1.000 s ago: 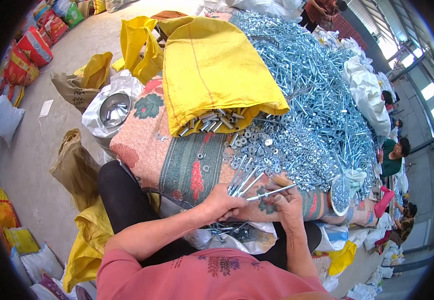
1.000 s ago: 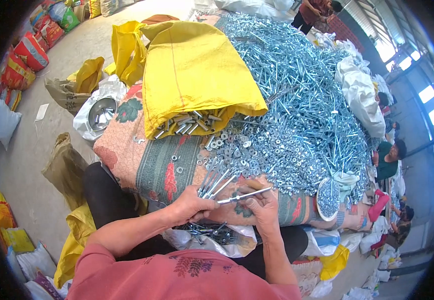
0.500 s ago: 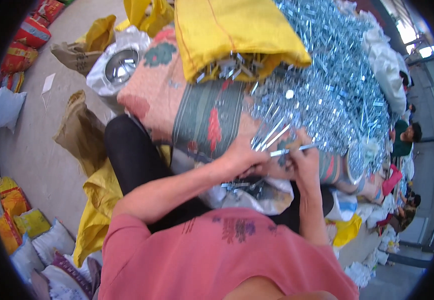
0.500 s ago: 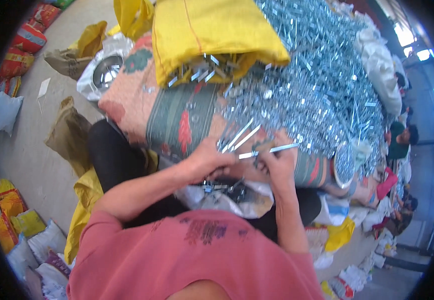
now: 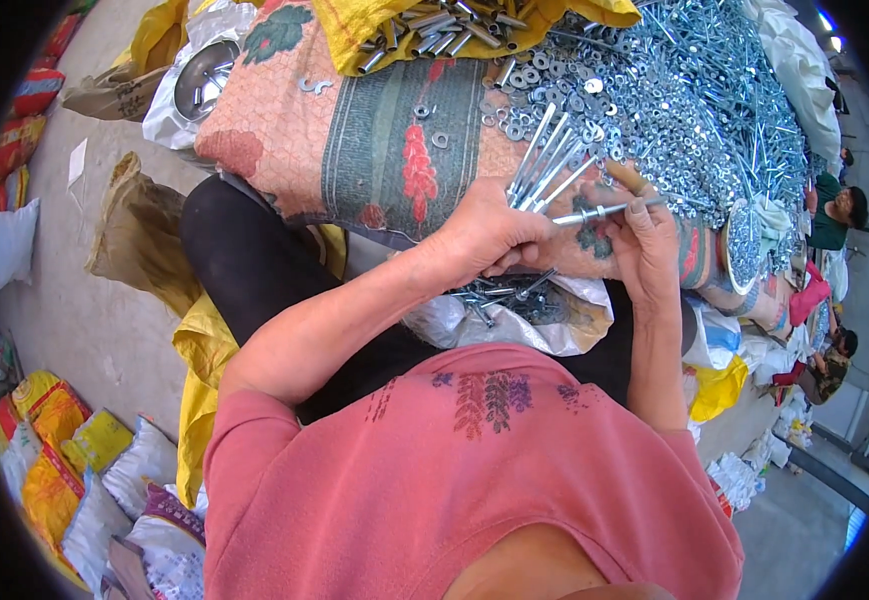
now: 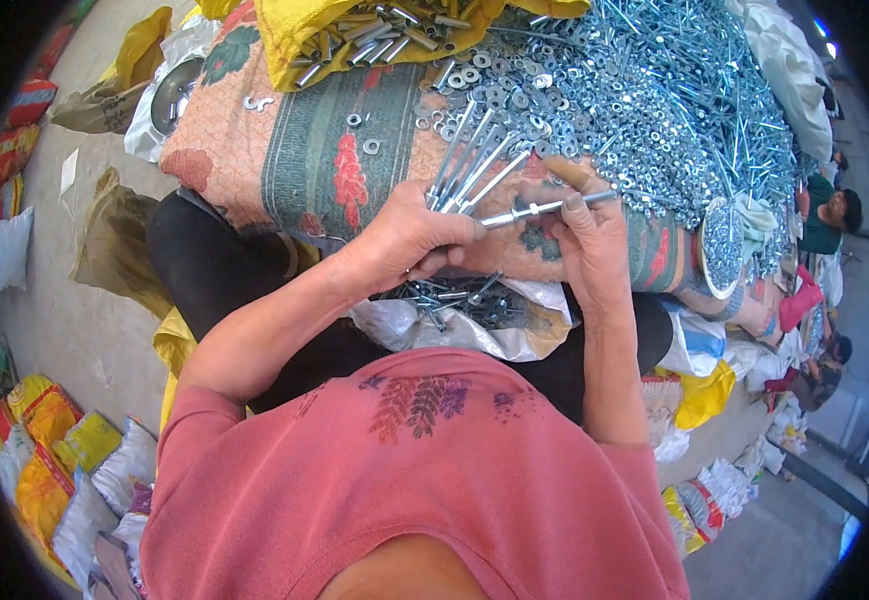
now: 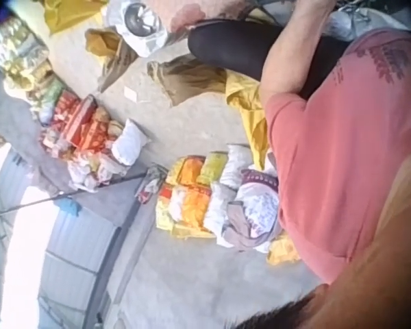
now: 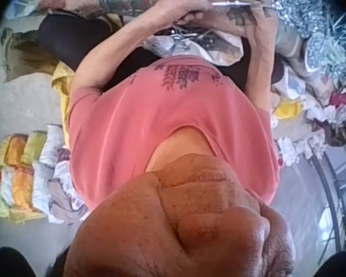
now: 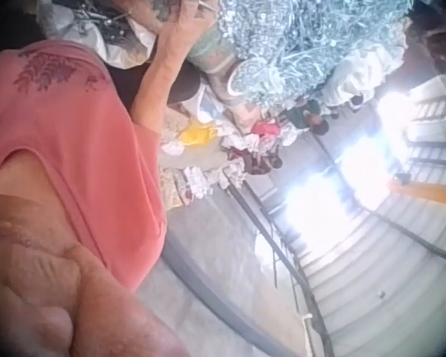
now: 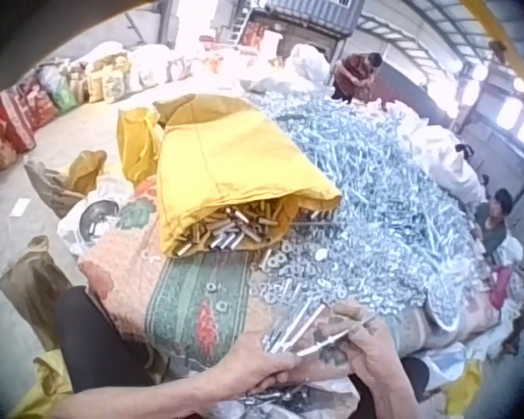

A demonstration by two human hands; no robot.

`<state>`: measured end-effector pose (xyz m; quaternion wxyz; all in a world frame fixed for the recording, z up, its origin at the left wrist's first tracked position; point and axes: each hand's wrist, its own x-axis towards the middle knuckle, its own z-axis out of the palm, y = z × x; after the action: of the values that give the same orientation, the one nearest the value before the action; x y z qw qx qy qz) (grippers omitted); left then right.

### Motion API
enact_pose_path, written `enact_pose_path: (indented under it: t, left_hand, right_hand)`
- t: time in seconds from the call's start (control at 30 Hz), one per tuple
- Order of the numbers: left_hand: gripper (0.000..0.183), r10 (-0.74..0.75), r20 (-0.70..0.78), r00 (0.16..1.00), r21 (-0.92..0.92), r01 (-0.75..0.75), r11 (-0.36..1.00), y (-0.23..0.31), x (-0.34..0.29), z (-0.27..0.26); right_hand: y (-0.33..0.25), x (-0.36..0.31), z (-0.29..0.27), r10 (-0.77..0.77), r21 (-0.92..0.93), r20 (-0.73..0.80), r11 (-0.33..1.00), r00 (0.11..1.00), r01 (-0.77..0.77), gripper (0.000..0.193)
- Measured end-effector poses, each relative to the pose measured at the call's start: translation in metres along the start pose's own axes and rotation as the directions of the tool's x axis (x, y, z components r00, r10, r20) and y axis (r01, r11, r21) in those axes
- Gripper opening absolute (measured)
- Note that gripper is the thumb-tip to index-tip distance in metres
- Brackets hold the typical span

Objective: The person assembles long bolts by hand, sliding washers and nuts onto them.

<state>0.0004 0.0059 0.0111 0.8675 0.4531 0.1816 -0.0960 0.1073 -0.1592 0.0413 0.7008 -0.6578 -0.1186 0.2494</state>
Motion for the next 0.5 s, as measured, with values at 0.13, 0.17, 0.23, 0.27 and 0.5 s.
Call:
enact_pose_path:
  t: [0.13, 0.17, 0.23, 0.27, 0.5]
  left_hand:
    - [0.018, 0.018, 0.014, 1.000, 0.004, -0.018, 1.000, 0.004, -0.003, 0.001]
    - [0.020, 0.029, -0.009, 1.000, 0.005, -0.029, 1.000, 0.006, -0.001, 0.000]
    - [0.022, -0.022, 0.003, 1.000, 0.036, 0.022, 0.999, 0.000, 0.003, 0.001]
    - [0.024, -0.038, 0.003, 0.999, 0.069, 0.038, 0.997, 0.001, 0.001, 0.004]
    - [0.013, -0.031, -0.007, 0.999, 0.007, 0.031, 0.999, -0.001, 0.000, 0.000]
  right_hand:
    - [0.011, 0.006, -0.050, 0.175, -0.135, 0.343, 0.981, 0.923, -0.136, 0.047]
    - [0.008, 0.004, -0.040, 0.170, -0.139, 0.356, 0.982, 0.919, -0.128, 0.047]
    - [0.004, 0.002, -0.009, 0.041, 0.027, 0.003, 0.999, 0.999, -0.041, 0.046]
    - [0.006, 0.002, -0.011, 0.042, 0.101, 0.031, 0.994, 0.999, -0.045, 0.044]
    - [0.007, 0.000, -0.017, 0.037, 0.096, 0.110, 0.994, 0.993, -0.047, 0.046]
